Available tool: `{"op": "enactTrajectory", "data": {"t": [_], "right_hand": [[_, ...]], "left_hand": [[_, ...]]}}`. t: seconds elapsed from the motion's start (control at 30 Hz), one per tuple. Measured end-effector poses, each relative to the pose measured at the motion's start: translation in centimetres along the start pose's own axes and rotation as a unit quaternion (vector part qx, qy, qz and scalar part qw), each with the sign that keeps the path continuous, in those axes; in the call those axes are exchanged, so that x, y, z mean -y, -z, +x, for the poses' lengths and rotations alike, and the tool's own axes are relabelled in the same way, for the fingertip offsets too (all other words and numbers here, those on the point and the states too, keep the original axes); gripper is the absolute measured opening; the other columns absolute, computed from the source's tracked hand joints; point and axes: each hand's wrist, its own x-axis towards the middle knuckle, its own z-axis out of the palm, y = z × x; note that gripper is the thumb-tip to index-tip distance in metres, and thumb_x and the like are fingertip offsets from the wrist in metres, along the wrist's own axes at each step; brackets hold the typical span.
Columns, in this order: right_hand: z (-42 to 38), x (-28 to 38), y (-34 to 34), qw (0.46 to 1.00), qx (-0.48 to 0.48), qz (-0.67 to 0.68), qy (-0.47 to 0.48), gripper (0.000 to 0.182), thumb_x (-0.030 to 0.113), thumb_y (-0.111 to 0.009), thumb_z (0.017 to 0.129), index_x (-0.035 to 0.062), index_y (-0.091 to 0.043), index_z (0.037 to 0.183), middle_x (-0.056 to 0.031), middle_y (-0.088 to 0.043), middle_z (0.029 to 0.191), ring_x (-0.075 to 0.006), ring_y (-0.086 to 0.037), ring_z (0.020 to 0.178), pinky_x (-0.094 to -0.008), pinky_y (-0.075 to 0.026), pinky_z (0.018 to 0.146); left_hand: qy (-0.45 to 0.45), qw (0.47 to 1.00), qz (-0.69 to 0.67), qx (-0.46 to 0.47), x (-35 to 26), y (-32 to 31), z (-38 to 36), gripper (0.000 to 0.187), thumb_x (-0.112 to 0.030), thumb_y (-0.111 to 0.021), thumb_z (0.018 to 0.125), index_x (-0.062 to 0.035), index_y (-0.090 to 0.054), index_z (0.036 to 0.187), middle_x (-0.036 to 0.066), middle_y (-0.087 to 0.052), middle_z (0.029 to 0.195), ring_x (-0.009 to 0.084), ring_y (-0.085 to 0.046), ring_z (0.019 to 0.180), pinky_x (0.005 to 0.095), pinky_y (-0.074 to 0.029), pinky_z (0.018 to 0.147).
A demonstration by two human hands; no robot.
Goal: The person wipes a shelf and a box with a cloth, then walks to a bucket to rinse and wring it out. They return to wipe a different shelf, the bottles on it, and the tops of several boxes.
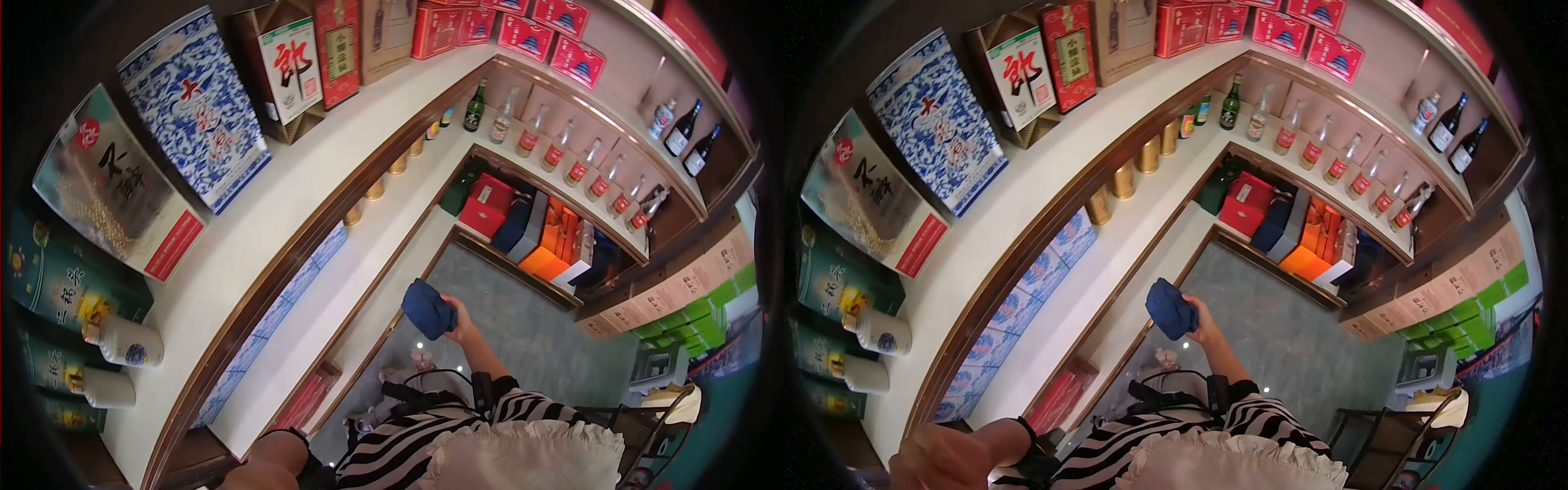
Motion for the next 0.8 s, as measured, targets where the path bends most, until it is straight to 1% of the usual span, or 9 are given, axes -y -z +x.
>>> {"op": "enactTrajectory", "data": {"t": [0.03,0.17,0.23,0.27,0.47,0.53,0.57,0.63,0.8], "right_hand": [[-0.8,0.4,-0.1,1.0,-0.031,0.003,0.005,0.027,0.027,-0.054,0.068,0.0059,-0.053,0.086,-0.0069,-0.057,0.083,-0.0205,-0.056,0.073,-0.0315,-0.046,0.068],[-1.6,0.1,1.4,0.997,-0.025,0.05,0.049,0.024,0.028,-0.055,0.067,0.008,-0.054,0.08,-0.005,-0.057,0.079,-0.0193,-0.056,0.072,-0.0306,-0.047,0.065],[-2.6,-0.3,1.4,0.993,-0.057,0.076,0.074,0.021,0.028,-0.056,0.067,0.0096,-0.054,0.077,-0.0042,-0.057,0.077,-0.0184,-0.056,0.072,-0.0301,-0.047,0.064],[-2.9,-0.6,1.6,0.992,-0.06,0.081,0.081,0.021,0.028,-0.056,0.067,0.0096,-0.054,0.077,-0.0042,-0.057,0.077,-0.0184,-0.056,0.072,-0.0301,-0.047,0.064],[-4.3,-2.7,3.2,0.984,-0.08,0.122,0.104,0.022,0.024,-0.052,0.07,0.0048,-0.054,0.081,-0.0074,-0.057,0.08,-0.02,-0.056,0.074,-0.0324,-0.045,0.07],[-5.1,-3.2,3.4,0.982,-0.038,0.141,0.12,0.021,0.024,-0.052,0.07,0.0054,-0.055,0.081,-0.0065,-0.057,0.079,-0.0198,-0.056,0.072,-0.0314,-0.046,0.068],[-5.5,-3.6,3.5,0.98,-0.042,0.145,0.126,0.021,0.024,-0.052,0.07,0.0054,-0.055,0.081,-0.0065,-0.057,0.079,-0.0198,-0.056,0.072,-0.0314,-0.046,0.068],[-6.7,-4.4,3.2,0.971,-0.061,0.171,0.156,0.021,0.024,-0.052,0.07,0.0057,-0.055,0.08,-0.0063,-0.057,0.078,-0.0196,-0.056,0.071,-0.0311,-0.046,0.067],[-8.1,-6.7,5.2,0.971,-0.072,0.175,0.149,0.02,0.025,-0.054,0.069,0.0073,-0.054,0.078,-0.0055,-0.057,0.078,-0.0192,-0.056,0.071,-0.0313,-0.047,0.065]], "left_hand": [[0.057,0.998,0.035,-0.021,-0.2,-0.3,0.1,0.009,-0.003,-0.058,0.057,-0.0108,-0.053,0.058,-0.001,-0.042,0.047,0.0119,-0.033,0.042,0.0241,-0.025,0.043],[0.059,0.998,0.014,0.03,0.2,0.4,0.3,0.011,-0.002,-0.061,0.055,-0.0111,-0.055,0.059,0.0,-0.042,0.047,0.0119,-0.033,0.046,0.0229,-0.024,0.043],[-0.051,0.989,-0.081,0.115,1.5,1.4,0.3,0.011,-0.003,-0.062,0.054,-0.0115,-0.055,0.058,0.0,-0.041,0.047,0.0121,-0.034,0.047,0.0224,-0.023,0.042],[-0.052,0.988,-0.089,0.119,1.2,1.3,0.3,0.011,-0.003,-0.062,0.054,-0.0115,-0.055,0.058,0.0,-0.041,0.047,0.0121,-0.034,0.047,0.0224,-0.023,0.042],[0.008,0.998,-0.055,0.037,-1.6,1.5,-0.1,0.01,-0.006,-0.062,0.056,-0.0144,-0.057,0.058,0.0,-0.041,0.048,0.011,-0.034,0.048,0.0217,-0.024,0.041],[0.034,0.966,-0.085,0.24,-1.4,3.4,1.1,0.008,-0.009,-0.062,0.058,-0.0144,-0.057,0.058,0.001,-0.043,0.053,0.0111,-0.035,0.05,0.0219,-0.025,0.043],[0.034,0.965,-0.093,0.244,-1.0,3.2,0.9,0.008,-0.009,-0.062,0.058,-0.0144,-0.057,0.058,0.001,-0.043,0.053,0.0111,-0.035,0.05,0.0219,-0.025,0.043],[-0.115,0.962,-0.2,0.149,0.1,2.6,0.0,0.005,-0.012,-0.063,0.059,-0.0133,-0.058,0.059,0.001,-0.044,0.055,0.0112,-0.036,0.051,0.0224,-0.026,0.043],[-0.067,0.958,-0.228,0.162,-1.2,2.8,-0.1,0.003,-0.015,-0.062,0.062,-0.0128,-0.06,0.061,0.0,-0.044,0.056,0.0111,-0.037,0.052,0.0227,-0.026,0.043]]}}
